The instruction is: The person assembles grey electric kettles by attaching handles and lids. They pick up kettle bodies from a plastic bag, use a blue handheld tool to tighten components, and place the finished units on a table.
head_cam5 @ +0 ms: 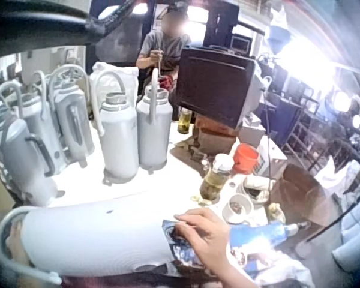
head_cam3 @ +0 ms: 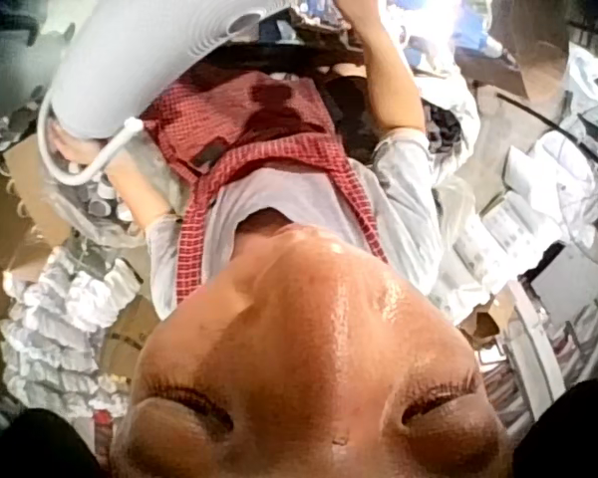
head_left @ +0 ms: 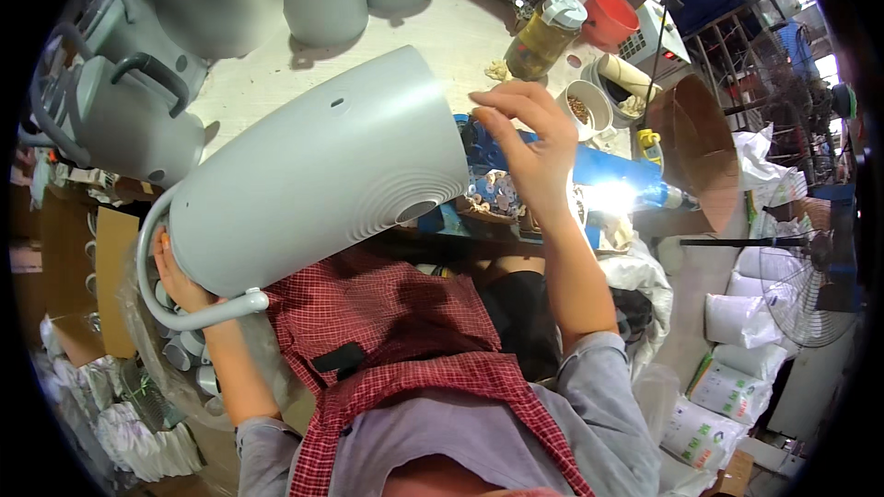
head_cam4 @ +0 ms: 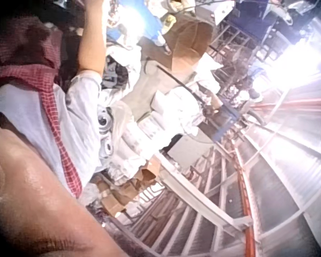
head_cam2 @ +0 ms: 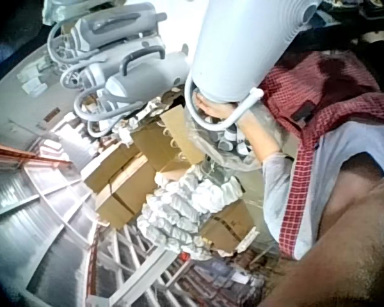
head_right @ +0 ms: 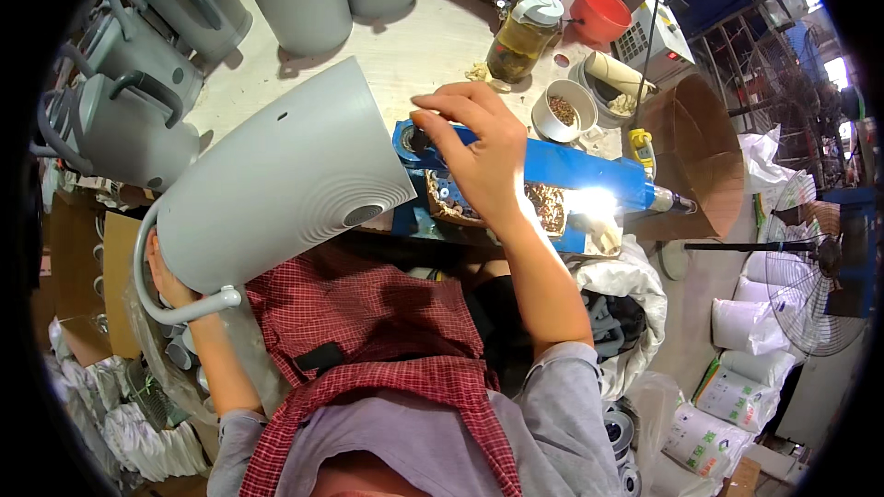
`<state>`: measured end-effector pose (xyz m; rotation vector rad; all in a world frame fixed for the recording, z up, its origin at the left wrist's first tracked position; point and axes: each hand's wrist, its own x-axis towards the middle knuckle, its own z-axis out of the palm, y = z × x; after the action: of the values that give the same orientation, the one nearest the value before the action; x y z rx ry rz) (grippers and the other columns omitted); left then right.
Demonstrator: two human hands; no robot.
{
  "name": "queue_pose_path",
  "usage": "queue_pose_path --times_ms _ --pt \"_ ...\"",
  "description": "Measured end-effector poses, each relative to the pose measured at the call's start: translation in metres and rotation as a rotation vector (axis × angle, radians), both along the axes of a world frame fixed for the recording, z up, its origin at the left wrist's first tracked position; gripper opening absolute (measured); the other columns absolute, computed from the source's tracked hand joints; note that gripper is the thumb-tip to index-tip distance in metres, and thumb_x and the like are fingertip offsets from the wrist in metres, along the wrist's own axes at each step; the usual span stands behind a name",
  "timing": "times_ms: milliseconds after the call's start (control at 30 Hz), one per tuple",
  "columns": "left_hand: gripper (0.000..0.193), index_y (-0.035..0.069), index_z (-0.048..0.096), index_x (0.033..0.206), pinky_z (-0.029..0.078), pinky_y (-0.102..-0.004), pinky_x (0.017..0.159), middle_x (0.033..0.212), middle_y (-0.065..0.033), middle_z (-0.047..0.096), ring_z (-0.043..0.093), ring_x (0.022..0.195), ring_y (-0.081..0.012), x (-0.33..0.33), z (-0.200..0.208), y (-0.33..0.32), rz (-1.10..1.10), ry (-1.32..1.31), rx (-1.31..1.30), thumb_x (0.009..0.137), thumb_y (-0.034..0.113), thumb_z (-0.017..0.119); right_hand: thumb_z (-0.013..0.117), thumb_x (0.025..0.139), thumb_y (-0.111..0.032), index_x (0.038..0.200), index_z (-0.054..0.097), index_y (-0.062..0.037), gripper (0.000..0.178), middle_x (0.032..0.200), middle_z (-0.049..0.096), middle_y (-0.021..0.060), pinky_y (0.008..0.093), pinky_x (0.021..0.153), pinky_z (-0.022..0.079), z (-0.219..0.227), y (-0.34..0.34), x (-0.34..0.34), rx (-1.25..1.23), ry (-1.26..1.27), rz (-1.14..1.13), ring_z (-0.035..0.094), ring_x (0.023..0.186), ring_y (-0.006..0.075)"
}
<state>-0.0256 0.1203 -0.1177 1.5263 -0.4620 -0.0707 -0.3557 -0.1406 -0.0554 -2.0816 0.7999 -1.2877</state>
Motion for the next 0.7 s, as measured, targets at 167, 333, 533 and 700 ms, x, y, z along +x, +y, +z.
queue_pose_path --times_ms 167,333,533,700 --pt "0.032 0.000 0.049 0.124 0.052 -0.0295 0.086 0.115 -0.0118 0.059 0.061 0.101 -0.0175 -0.008 0.001 0.005 0.029 0.087 -0.028 0.100 0.020 0.044 0.073 0.075 -0.008 0.095 0.071 -0.0050 0.020 0.091 0.066 0.0090 0.0283 0.072 0.050 -0.011 0.003 0.003 0.071 -0.017 0.007 0.064 0.078 0.0185" --pt "0.027 0.002 0.051 0.121 0.053 -0.0283 0.079 0.107 -0.0090 0.061 0.062 0.092 -0.0157 -0.019 0.009 -0.027 -0.009 0.126 -0.133 0.099 0.018 0.047 0.067 0.082 -0.009 0.114 0.062 0.0000 0.034 0.103 0.063 0.0113 0.0280 0.082 0.048 -0.009 0.023 -0.025 0.239 -0.126 0.070 0.061 0.090 0.0185" --pt "0.028 0.003 0.052 0.116 0.050 -0.0221 0.071 0.097 -0.0059 0.060 0.060 0.079 -0.0117 -0.094 0.014 -0.121 -0.238 0.121 -0.141 0.095 0.020 0.057 0.057 0.093 -0.015 0.112 0.056 0.0020 0.025 0.091 0.057 0.0010 0.0216 0.073 0.040 -0.038 0.062 -0.090 0.560 -0.496 -0.328 0.049 0.079 0.0073" --pt "0.052 0.003 0.049 0.120 0.048 -0.0214 0.074 0.103 -0.0057 0.058 0.056 0.085 -0.0088 -0.152 -0.014 -0.165 -0.698 0.154 -0.336 0.089 0.042 0.063 0.052 0.099 -0.019 0.110 0.051 -0.0017 0.021 0.098 0.060 0.0027 0.0224 0.075 0.043 -0.063 0.045 -0.151 0.447 -0.692 -0.327 0.055 0.088 0.0077"
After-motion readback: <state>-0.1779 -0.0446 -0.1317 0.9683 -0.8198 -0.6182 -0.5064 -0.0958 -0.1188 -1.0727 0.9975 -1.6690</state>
